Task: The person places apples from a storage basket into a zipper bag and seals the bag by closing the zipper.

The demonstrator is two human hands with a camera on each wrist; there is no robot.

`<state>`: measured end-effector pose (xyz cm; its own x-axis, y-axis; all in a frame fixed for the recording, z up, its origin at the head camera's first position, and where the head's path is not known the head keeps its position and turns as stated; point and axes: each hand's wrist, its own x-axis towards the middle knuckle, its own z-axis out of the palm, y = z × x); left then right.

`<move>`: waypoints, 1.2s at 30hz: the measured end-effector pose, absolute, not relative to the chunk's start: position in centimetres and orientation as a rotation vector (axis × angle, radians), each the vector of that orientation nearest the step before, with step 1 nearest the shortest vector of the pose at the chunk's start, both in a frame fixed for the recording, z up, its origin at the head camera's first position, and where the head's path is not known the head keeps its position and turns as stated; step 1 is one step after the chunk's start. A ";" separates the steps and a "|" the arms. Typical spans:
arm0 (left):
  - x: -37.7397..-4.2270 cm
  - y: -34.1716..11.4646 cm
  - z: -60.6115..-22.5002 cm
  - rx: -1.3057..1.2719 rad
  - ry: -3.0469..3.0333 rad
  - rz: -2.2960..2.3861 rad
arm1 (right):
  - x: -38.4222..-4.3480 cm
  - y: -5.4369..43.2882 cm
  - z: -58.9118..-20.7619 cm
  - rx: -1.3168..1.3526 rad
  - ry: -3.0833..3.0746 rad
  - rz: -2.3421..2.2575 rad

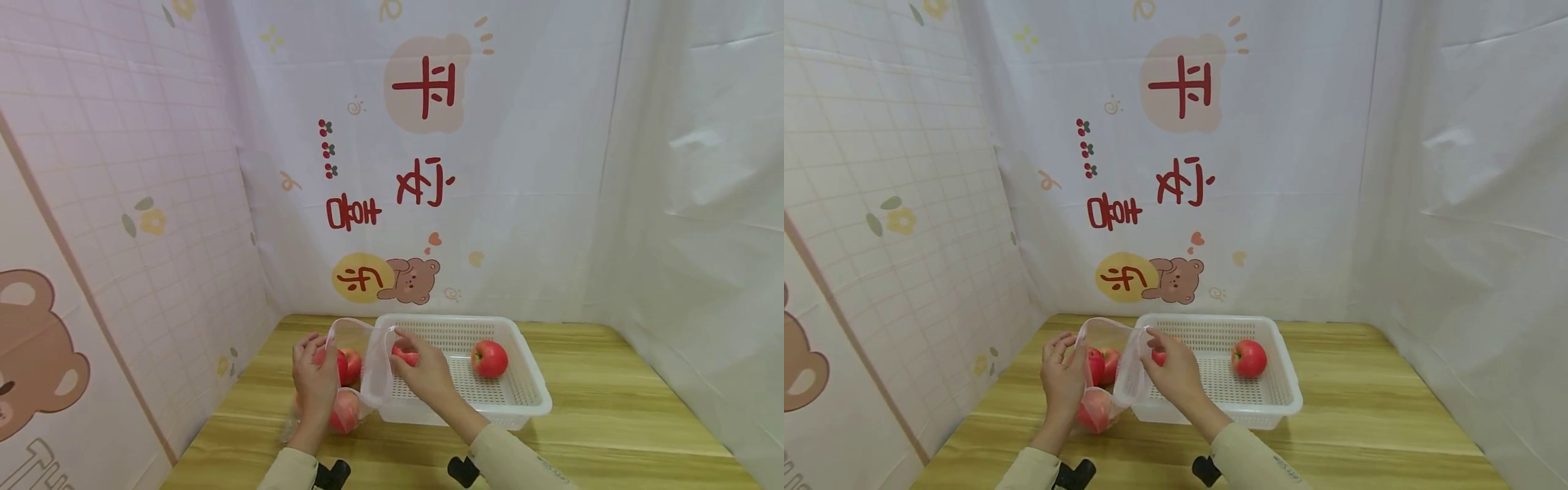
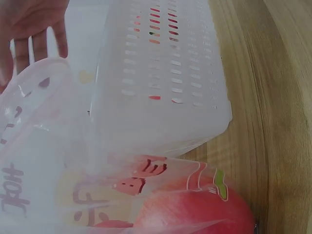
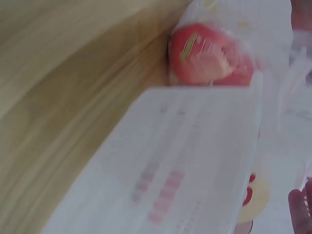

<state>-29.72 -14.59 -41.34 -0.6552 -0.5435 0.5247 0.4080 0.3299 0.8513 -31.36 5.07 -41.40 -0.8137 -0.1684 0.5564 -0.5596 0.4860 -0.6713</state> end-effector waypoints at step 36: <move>-29.9 -14.8 -41.5 0.114 -1.770 -1.478 | -38.9 29.8 -42.6 0.504 -2.784 1.063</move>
<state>-29.88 -14.82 -41.53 -0.6686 -0.5370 0.5144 0.4104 0.3104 0.8574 -38.92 29.83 -42.62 -0.9375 -0.2642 0.2265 -0.3480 0.6978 -0.6261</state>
